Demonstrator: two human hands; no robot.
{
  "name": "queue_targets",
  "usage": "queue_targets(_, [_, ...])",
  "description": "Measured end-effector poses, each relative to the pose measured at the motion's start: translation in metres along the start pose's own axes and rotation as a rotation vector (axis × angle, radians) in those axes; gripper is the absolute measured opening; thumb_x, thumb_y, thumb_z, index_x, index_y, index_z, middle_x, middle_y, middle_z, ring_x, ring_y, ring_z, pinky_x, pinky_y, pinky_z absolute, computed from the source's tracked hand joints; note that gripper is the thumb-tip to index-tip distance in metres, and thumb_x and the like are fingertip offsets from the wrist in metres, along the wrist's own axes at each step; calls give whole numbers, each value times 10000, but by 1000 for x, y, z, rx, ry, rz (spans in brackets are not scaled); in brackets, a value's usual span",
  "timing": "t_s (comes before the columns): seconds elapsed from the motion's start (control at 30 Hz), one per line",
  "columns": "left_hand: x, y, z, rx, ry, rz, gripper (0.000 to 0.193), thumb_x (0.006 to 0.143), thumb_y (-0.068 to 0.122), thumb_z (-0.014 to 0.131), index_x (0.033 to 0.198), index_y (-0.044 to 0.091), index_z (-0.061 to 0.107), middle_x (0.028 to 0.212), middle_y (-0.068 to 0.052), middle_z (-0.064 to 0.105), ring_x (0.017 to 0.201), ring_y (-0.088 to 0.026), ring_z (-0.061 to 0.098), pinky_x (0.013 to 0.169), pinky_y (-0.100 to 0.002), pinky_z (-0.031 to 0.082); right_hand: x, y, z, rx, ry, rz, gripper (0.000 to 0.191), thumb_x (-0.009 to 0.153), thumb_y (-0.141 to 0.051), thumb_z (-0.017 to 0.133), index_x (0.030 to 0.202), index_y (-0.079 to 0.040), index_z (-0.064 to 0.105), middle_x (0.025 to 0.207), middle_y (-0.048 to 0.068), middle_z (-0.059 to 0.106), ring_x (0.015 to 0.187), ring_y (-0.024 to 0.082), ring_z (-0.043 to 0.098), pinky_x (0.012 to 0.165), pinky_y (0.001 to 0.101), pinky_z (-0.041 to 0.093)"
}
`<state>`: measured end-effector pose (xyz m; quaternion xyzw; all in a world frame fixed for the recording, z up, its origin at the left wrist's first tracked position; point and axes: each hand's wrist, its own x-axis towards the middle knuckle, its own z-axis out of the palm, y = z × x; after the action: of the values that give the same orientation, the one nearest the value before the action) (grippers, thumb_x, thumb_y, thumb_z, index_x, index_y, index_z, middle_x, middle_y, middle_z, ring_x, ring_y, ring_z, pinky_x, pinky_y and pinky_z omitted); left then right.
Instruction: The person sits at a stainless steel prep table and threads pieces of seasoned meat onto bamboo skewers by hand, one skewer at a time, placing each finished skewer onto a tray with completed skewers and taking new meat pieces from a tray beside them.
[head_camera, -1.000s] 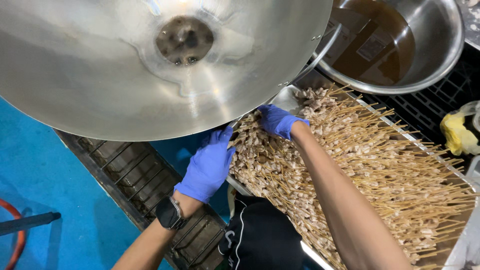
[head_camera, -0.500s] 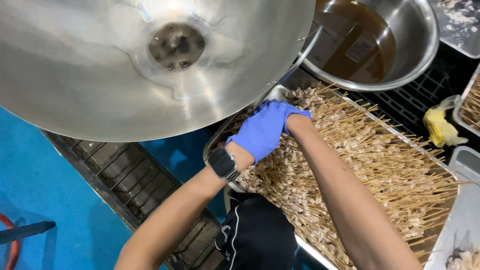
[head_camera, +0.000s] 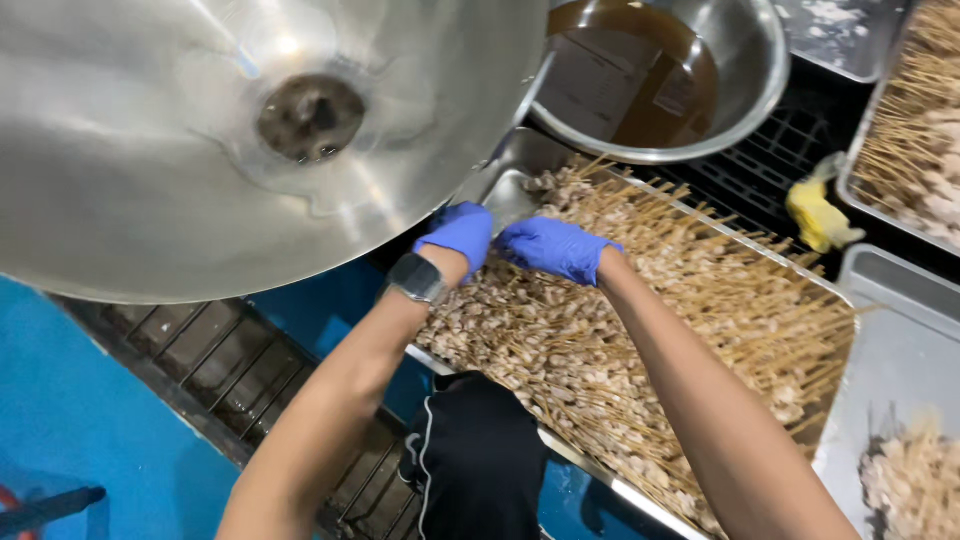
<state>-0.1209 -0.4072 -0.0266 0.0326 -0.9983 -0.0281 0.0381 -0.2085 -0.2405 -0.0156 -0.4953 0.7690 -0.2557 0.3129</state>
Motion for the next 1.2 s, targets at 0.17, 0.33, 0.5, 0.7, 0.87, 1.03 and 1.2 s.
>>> queue_targets(0.17, [-18,6,-25,-127,-143,7,185,894,127,602,884,29,758,850,-250,725,800,-392,750,729,-477,607,-49,-28,-4,212,186,-15,362,988,-239,526,1288,-70,639,1157,119,747,1029,232,726,923,358,557])
queue_targets(0.33, [-39,46,-100,-35,-307,-86,213,917,163,592,960,41,760,951,-240,738,906,-403,731,831,-503,590,-175,-68,-26,213,410,-24,324,1041,-252,523,1287,-86,655,1121,75,761,1011,166,724,898,330,570])
queue_targets(0.5, [-78,124,-179,-157,193,416,386,950,257,606,1262,30,606,1097,-197,673,1037,-372,633,893,-507,489,-367,-50,-60,162,675,319,329,999,-279,589,1270,-109,665,1085,65,778,1007,155,739,888,312,575])
queue_targets(0.7, [-128,259,-173,-607,246,768,391,908,209,687,1264,60,620,1148,-173,695,1048,-372,645,906,-463,514,-584,55,-7,-179,772,1039,446,975,-424,597,1238,-79,698,1174,178,732,1107,377,681,971,446,529])
queue_targets(0.87, [-149,330,-106,-801,-185,783,281,922,209,687,1185,112,684,1025,-142,719,939,-344,692,831,-415,559,-670,114,60,-148,929,1282,682,898,-512,696,1349,-13,587,1271,243,651,1163,429,619,959,490,502])
queue_targets(1.03, [-153,340,-72,-772,-413,767,253,924,213,666,1158,128,705,986,-130,730,919,-336,705,816,-406,569,-674,130,71,-218,1016,1159,802,909,-525,680,1480,-8,457,1384,287,574,1274,442,561,1057,480,455])
queue_targets(1.2, [-146,343,-73,-786,-422,740,263,920,212,658,1161,116,699,1001,-130,725,925,-327,713,809,-394,577,-662,141,65,-75,1021,1184,895,913,-564,673,1553,-24,357,1478,291,482,1349,439,486,1115,472,401])
